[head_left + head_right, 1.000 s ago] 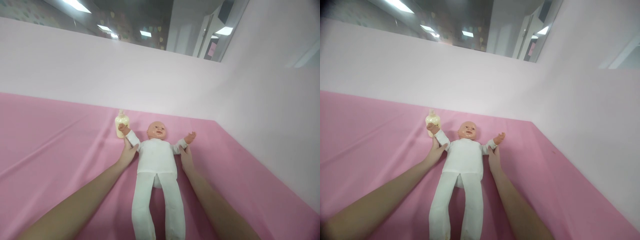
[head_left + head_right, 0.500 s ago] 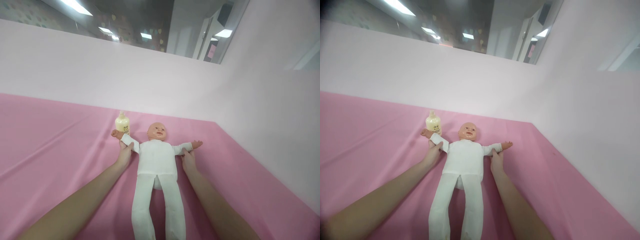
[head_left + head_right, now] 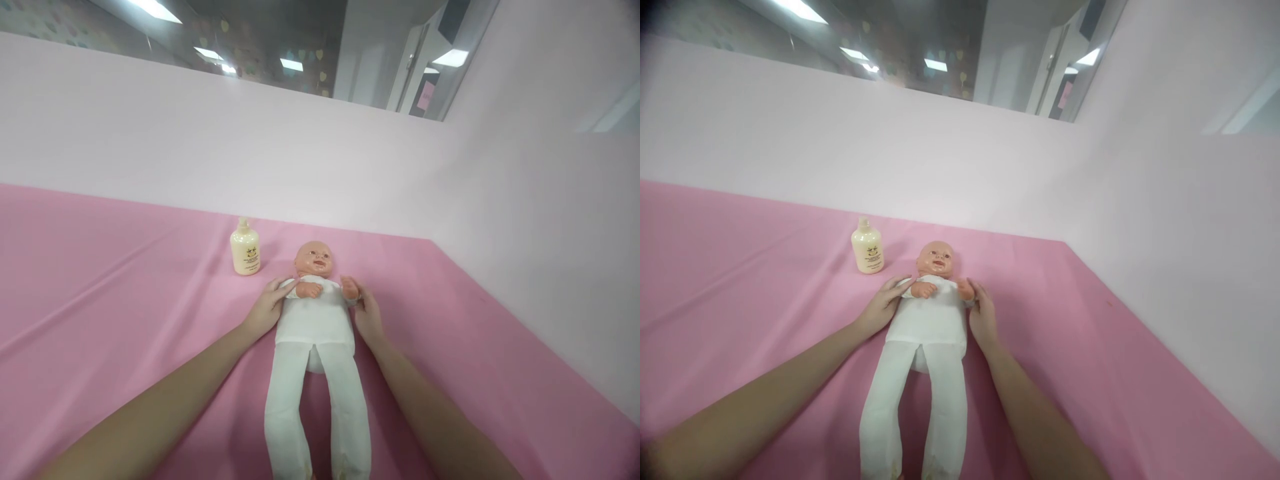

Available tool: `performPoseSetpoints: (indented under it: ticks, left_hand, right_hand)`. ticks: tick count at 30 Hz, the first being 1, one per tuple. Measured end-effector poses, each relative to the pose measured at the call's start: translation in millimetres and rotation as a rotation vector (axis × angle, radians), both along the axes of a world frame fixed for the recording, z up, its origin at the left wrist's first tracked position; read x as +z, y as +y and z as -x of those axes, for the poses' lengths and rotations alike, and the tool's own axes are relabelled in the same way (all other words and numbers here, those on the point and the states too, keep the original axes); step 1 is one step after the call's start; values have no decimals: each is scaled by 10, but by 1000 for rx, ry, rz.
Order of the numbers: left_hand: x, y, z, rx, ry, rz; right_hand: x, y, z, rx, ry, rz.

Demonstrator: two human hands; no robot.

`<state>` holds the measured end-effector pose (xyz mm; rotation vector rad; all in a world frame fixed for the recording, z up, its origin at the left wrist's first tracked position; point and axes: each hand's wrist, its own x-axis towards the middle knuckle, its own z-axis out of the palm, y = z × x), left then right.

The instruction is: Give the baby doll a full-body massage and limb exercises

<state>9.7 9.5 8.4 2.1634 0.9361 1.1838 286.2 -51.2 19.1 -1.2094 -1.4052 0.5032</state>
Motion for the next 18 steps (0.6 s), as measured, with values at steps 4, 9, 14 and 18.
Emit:
performPoseSetpoints:
  ticks: [4, 9, 14, 18]
  left_hand:
    - [-36, 13, -5, 3, 10, -25]
    - [15, -13, -5, 10, 27, -18]
    - [81, -61, -18, 51, -103, 70]
    - [23, 1, -15, 115, -298, 177]
  right_hand:
    - [-88, 13, 0, 25, -109, 13]
    - [-107, 28, -18, 43, -173, 34]
    - [-7, -16, 43, 34, -72, 39]
    - [47, -20, 58, 16, 90, 82]
